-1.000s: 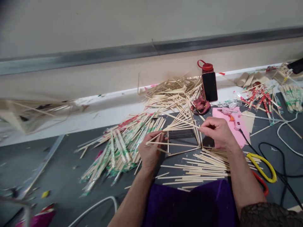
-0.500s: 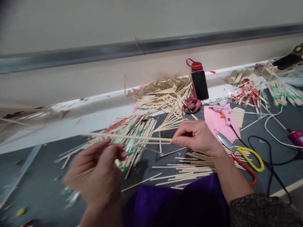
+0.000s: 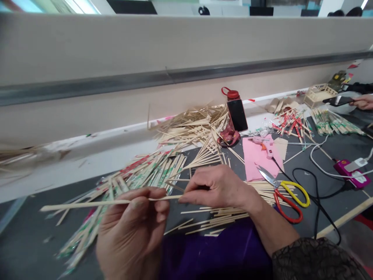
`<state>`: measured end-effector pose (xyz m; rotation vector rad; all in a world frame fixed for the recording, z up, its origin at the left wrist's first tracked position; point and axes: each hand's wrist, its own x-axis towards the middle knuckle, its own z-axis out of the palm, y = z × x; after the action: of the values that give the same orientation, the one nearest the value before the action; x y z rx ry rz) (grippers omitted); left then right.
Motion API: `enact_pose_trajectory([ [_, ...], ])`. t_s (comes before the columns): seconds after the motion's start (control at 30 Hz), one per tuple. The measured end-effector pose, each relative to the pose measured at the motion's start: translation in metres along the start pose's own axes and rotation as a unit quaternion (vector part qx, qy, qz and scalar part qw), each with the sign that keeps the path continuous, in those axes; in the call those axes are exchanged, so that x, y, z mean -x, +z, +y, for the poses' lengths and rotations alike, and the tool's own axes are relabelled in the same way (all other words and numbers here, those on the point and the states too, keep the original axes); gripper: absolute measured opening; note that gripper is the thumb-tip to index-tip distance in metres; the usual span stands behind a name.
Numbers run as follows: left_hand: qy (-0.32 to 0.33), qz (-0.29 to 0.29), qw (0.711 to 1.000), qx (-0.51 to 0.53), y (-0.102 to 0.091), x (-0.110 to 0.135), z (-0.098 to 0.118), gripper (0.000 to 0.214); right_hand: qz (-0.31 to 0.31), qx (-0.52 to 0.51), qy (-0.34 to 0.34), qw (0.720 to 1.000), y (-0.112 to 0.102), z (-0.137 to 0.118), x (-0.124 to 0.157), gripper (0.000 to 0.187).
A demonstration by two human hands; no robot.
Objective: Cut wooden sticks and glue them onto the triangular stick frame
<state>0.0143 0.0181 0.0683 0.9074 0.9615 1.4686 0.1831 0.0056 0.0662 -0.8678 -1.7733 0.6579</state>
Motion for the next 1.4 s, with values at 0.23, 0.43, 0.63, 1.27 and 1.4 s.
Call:
enact_pose_trajectory([
  [0.23, -0.101, -0.003, 0.994, 0.048, -0.007, 0.0, -0.036, 0.031, 0.123, 0.355, 0.387, 0.842, -0.087, 0.036, 0.034, 0.028],
  [0.43, -0.162, -0.006, 0.987, 0.025, -0.011, 0.002, -0.061, 0.026, 0.117, 0.47, 0.499, 0.719, -0.137, 0.081, 0.077, 0.035],
  [0.63, -0.176, -0.013, 0.984, 0.013, -0.009, 0.0, -0.068, 0.027, 0.031, 0.512, 0.487, 0.708, -0.112, 0.093, 0.078, 0.032],
  [1.27, -0.19, -0.021, 0.982, 0.001, -0.008, 0.002, -0.072, 0.023, -0.031, 0.549, 0.487, 0.679, -0.104, 0.095, 0.071, 0.036],
  [1.4, -0.193, -0.026, 0.981, 0.006, -0.008, 0.002, -0.073, 0.024, -0.019, 0.518, 0.508, 0.688, -0.115, 0.096, 0.066, 0.035],
])
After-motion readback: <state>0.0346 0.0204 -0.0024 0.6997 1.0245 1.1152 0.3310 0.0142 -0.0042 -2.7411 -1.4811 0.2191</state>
